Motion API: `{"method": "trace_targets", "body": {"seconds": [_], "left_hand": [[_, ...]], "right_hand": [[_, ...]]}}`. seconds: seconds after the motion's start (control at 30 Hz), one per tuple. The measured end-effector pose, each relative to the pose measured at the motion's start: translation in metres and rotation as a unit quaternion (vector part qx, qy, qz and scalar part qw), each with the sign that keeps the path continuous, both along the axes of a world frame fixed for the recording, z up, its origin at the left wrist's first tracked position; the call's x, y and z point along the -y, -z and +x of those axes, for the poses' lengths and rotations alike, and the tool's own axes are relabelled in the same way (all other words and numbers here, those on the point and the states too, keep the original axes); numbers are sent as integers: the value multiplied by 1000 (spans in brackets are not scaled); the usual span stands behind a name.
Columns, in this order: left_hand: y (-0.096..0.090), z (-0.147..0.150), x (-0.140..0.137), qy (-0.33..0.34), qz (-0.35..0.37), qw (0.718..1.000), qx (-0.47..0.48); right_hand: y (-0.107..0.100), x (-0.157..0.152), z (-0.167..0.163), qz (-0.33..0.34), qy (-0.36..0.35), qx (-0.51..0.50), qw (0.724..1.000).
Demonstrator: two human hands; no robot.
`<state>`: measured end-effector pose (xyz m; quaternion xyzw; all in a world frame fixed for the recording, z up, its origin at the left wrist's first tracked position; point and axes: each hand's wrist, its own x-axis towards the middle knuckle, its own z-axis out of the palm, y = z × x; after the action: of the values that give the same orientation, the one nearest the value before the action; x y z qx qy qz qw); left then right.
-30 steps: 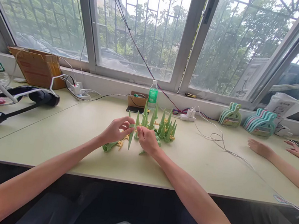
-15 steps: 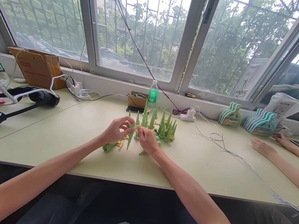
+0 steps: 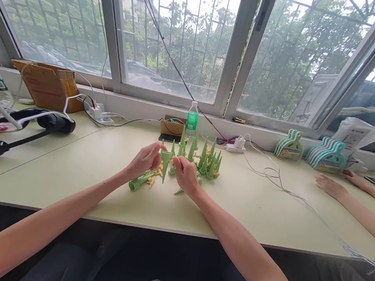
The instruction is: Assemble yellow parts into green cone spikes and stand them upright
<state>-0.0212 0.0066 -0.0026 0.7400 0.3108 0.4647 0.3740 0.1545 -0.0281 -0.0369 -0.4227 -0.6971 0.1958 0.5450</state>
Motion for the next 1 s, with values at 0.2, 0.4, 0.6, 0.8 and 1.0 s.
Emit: {"method": "trace_targets", "body": {"seconds": [0.2, 0.4, 0.6, 0.8, 1.0], "left_hand": [[-3, 0, 5, 75, -107, 991, 18], [-5, -2, 3, 133, -183, 974, 31], [-4, -2, 1, 190, -234, 953, 28], [-3, -3, 0, 200, -251, 947, 22], [-4, -4, 0, 199, -240, 950, 29]], "right_hand": [[1, 1, 0, 3, -1, -9, 1000], [-3, 5, 0, 12, 1, 0, 1000], [-4, 6, -1, 13, -1, -2, 1000], [-1, 3, 1, 14, -33, -6, 999], [-3, 3, 1, -2, -39, 1, 999]]}}
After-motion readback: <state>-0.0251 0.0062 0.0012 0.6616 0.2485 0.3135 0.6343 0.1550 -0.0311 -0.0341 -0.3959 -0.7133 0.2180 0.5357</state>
